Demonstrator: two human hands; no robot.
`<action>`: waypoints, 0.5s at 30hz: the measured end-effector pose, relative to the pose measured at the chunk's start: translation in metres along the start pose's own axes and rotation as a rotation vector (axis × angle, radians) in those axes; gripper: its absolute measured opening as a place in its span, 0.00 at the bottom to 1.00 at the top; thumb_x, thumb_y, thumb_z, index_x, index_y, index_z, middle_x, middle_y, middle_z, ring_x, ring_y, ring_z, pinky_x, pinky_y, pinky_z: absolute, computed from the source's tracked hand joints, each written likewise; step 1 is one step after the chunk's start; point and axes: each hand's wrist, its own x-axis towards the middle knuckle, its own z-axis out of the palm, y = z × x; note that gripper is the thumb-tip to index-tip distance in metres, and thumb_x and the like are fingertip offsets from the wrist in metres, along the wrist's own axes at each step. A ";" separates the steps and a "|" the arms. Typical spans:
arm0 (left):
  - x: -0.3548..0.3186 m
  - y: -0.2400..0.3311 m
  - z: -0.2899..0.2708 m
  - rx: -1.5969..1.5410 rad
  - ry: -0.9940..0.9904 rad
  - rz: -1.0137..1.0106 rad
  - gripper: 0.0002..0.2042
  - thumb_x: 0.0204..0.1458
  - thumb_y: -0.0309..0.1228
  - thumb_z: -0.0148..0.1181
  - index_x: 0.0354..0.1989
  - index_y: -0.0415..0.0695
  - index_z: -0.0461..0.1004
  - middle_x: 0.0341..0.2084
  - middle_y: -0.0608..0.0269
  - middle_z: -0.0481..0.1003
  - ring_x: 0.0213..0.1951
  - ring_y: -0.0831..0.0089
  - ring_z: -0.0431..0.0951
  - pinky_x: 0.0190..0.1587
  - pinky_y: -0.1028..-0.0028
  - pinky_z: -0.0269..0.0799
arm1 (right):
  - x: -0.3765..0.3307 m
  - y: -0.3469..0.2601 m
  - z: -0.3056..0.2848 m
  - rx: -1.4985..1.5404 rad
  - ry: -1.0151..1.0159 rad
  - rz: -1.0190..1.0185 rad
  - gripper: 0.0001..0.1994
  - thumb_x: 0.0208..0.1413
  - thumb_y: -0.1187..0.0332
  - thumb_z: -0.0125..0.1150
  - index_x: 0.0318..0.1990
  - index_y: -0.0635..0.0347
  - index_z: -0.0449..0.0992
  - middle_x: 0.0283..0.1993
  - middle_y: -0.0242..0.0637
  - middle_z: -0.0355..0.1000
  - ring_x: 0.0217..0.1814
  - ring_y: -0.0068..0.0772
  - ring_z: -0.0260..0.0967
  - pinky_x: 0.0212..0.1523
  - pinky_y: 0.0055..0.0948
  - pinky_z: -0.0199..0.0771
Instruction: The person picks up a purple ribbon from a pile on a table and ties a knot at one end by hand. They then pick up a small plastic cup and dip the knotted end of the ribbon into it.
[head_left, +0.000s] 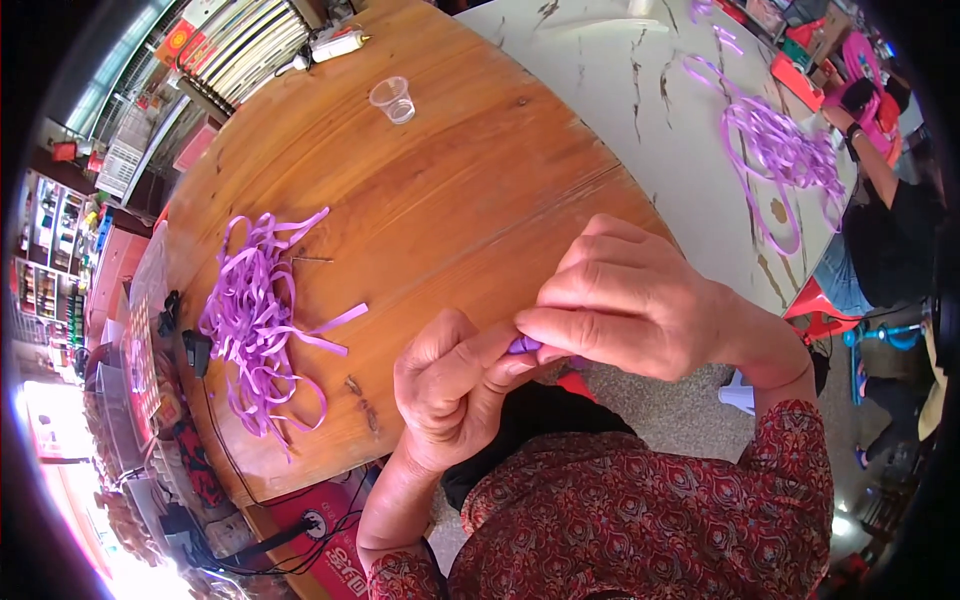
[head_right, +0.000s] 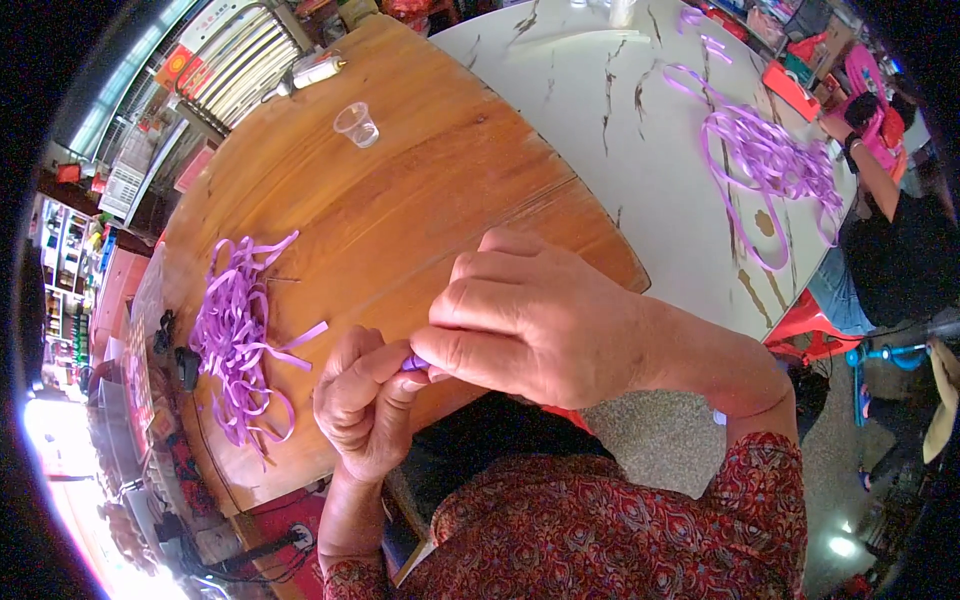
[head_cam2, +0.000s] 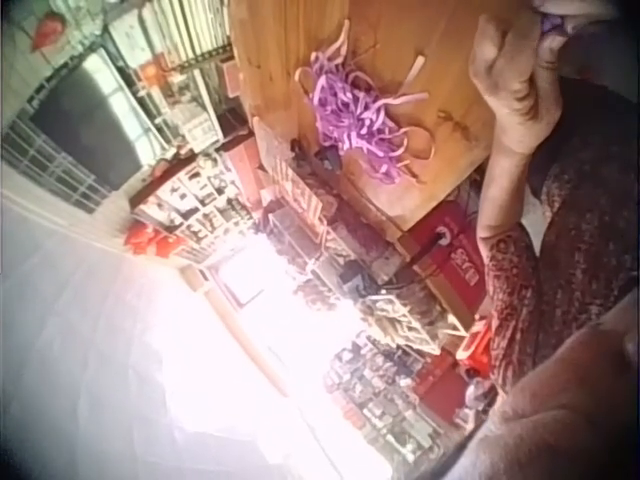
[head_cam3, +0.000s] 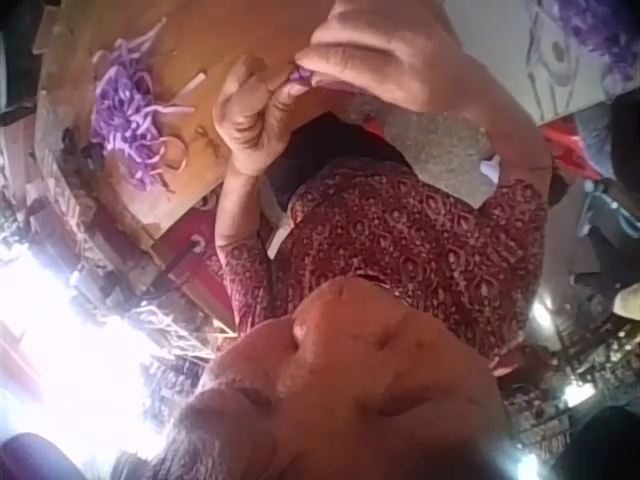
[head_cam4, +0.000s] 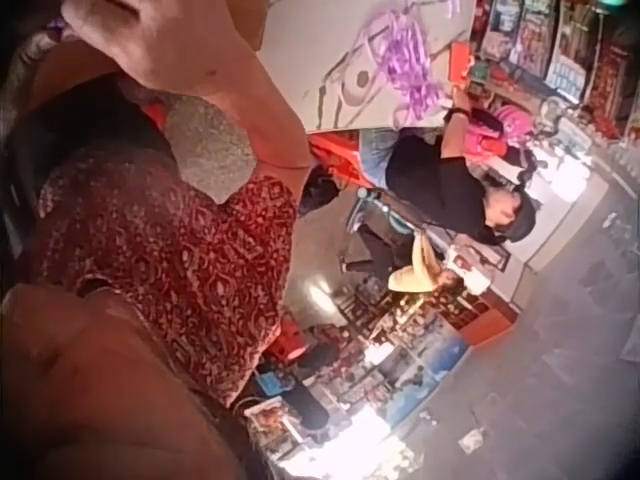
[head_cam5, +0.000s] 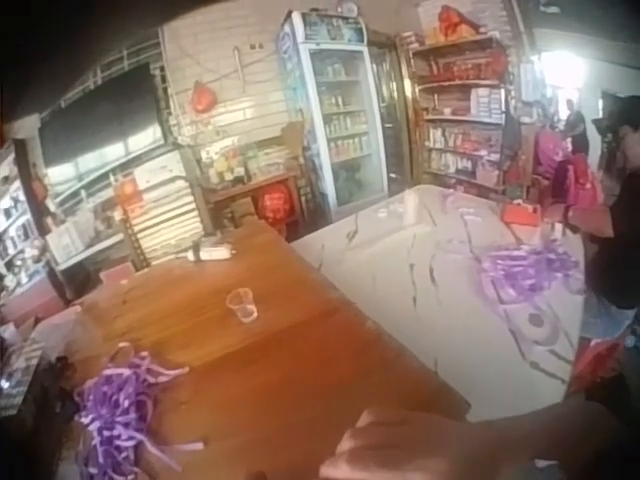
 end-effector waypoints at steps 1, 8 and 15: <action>0.001 -0.001 0.000 0.061 -0.006 0.040 0.09 0.43 0.30 0.67 0.30 0.38 0.77 0.17 0.66 0.65 0.18 0.75 0.62 0.20 0.75 0.56 | 0.000 -0.001 0.000 -0.037 0.004 -0.026 0.15 0.38 0.70 0.66 0.36 0.65 0.77 0.31 0.33 0.69 0.27 0.29 0.65 0.26 0.27 0.61; 0.003 0.012 -0.006 0.372 -0.128 0.382 0.11 0.31 0.27 0.68 0.26 0.40 0.76 0.18 0.70 0.61 0.18 0.75 0.69 0.16 0.74 0.61 | -0.001 -0.011 -0.009 0.186 -0.192 0.064 0.10 0.40 0.73 0.65 0.31 0.65 0.74 0.27 0.33 0.63 0.26 0.32 0.61 0.28 0.31 0.60; 0.001 0.005 -0.010 0.357 -0.172 0.463 0.13 0.24 0.25 0.65 0.24 0.39 0.76 0.19 0.71 0.62 0.20 0.76 0.72 0.16 0.75 0.62 | 0.002 -0.011 -0.002 0.555 -0.278 0.279 0.06 0.47 0.74 0.64 0.31 0.62 0.72 0.27 0.34 0.63 0.28 0.38 0.62 0.29 0.33 0.63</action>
